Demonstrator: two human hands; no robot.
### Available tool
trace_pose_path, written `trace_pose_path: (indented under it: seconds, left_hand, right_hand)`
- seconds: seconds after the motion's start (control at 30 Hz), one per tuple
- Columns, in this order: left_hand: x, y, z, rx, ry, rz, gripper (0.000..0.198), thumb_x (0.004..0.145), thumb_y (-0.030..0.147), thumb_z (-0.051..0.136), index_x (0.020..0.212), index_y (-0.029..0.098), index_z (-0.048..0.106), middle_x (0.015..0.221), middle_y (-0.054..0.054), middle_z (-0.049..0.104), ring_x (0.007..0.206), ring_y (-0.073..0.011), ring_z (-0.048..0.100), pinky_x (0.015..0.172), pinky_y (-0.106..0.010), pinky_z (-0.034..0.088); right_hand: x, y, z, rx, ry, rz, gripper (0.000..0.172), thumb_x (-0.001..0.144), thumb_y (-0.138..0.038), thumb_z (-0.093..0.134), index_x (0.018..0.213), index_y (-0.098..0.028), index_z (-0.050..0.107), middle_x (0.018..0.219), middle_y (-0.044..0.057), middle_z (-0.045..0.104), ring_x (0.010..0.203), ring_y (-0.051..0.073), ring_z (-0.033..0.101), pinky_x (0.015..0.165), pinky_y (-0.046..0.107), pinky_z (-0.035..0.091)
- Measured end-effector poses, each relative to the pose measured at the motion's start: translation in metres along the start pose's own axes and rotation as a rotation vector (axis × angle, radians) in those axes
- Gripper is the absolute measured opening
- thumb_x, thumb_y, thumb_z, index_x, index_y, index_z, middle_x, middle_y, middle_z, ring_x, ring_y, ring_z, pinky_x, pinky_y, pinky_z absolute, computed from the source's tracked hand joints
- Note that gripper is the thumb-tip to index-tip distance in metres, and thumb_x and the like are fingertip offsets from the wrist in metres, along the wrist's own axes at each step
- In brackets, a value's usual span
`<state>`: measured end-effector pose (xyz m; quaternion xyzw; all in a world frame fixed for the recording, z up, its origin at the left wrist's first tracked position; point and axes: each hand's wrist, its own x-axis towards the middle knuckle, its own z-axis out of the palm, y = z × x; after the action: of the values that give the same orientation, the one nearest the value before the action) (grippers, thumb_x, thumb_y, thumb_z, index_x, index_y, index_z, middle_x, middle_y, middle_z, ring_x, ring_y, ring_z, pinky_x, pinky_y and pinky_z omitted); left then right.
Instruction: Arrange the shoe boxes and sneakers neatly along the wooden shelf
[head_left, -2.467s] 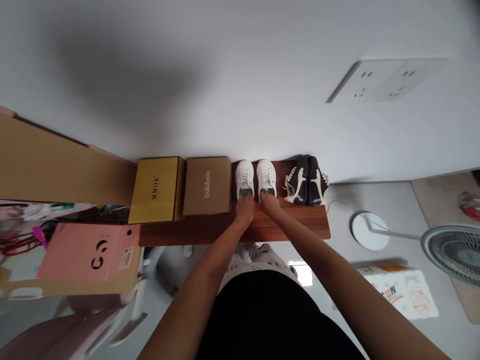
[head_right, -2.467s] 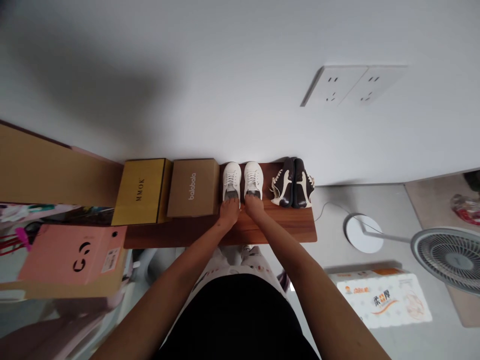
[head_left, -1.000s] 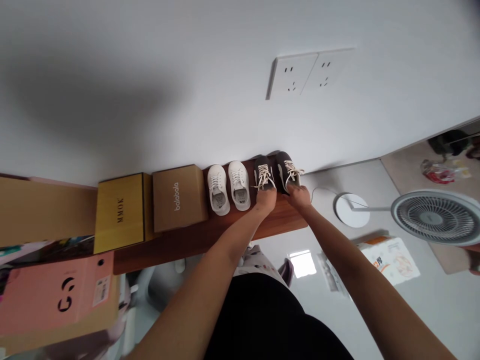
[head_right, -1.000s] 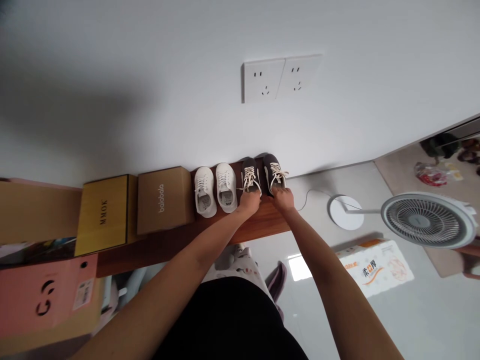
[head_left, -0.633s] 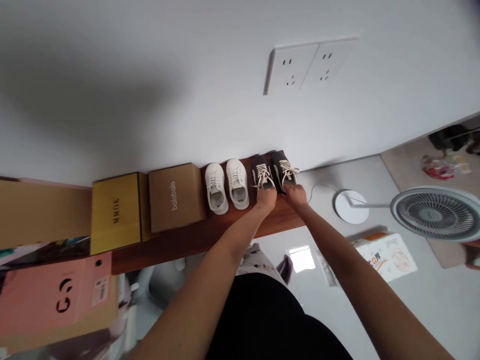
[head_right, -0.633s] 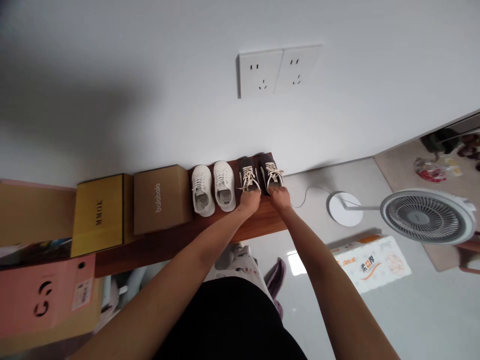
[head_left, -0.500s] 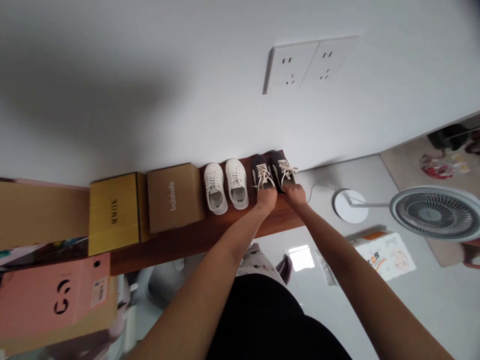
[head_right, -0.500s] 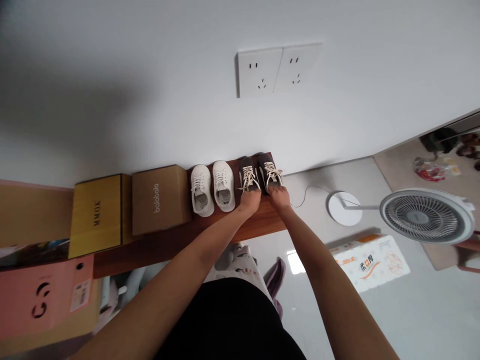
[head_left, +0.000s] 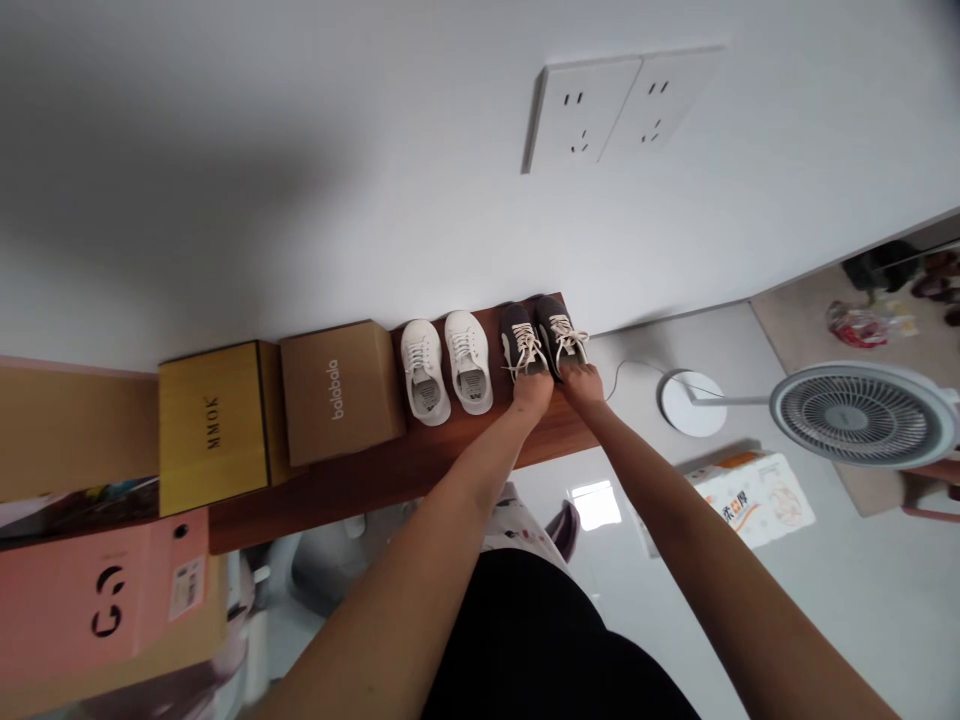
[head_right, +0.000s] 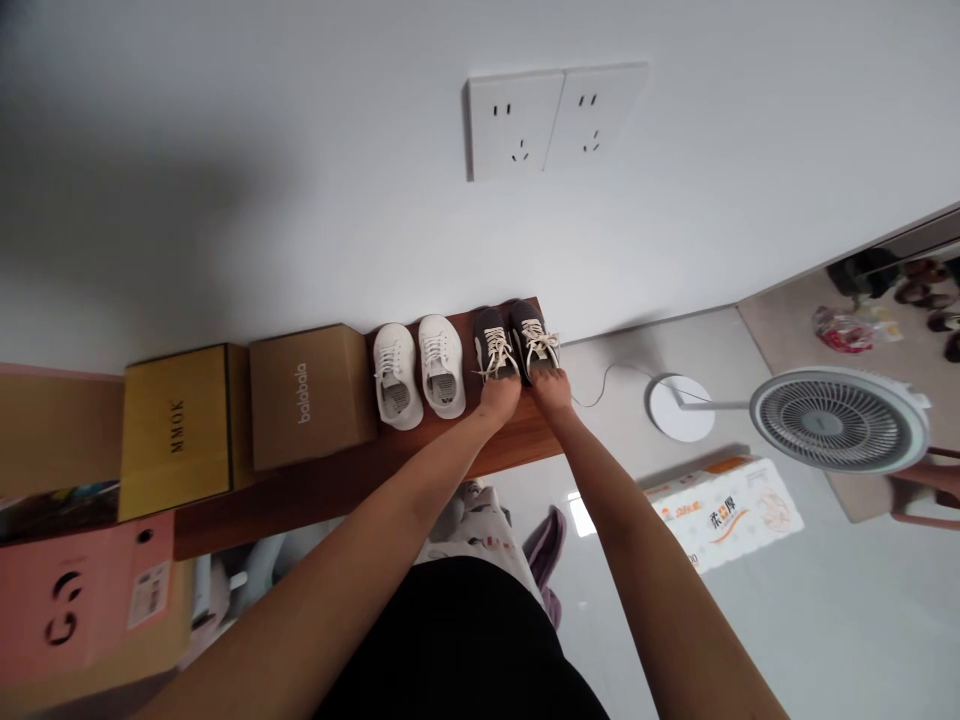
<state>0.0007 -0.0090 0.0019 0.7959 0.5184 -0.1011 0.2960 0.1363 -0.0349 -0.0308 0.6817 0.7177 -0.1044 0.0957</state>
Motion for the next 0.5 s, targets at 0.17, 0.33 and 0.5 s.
trace_pose_path:
  seconds: [0.17, 0.33, 0.5]
  left_hand:
    - [-0.007, -0.001, 0.0, -0.016, 0.008, 0.001, 0.034, 0.099, 0.005, 0.041, 0.121, 0.002, 0.067, 0.113, -0.025, 0.072, 0.114, -0.0297, 0.069, 0.105, -0.042, 0.048]
    - [-0.022, -0.008, -0.015, -0.047, 0.088, 0.033, 0.032, 0.1, 0.014, 0.049, 0.129, 0.007, 0.061, 0.12, -0.022, 0.071, 0.117, -0.0282, 0.068, 0.103, -0.039, 0.049]
    - [-0.086, -0.076, -0.036, -0.441, 0.242, -0.016, 0.034, 0.097, 0.021, 0.059, 0.13, 0.017, 0.063, 0.116, -0.012, 0.075, 0.108, -0.0205, 0.07, 0.097, -0.031, 0.051]
  right_hand:
    - [-0.003, -0.005, -0.002, 0.001, -0.004, 0.019, 0.019, 0.097, -0.026, 0.057, 0.104, -0.011, 0.068, 0.108, 0.021, 0.071, 0.102, 0.029, 0.061, 0.089, 0.036, 0.037]
    - [-0.019, -0.014, -0.019, 0.033, 0.109, 0.088, 0.028, 0.093, -0.027, 0.063, 0.117, -0.013, 0.065, 0.116, 0.02, 0.068, 0.108, 0.031, 0.057, 0.097, 0.04, 0.037]
    - [-0.057, -0.041, -0.032, 0.355, 0.301, 0.202, 0.031, 0.096, -0.033, 0.056, 0.119, -0.015, 0.065, 0.12, 0.02, 0.069, 0.113, 0.033, 0.059, 0.101, 0.046, 0.042]
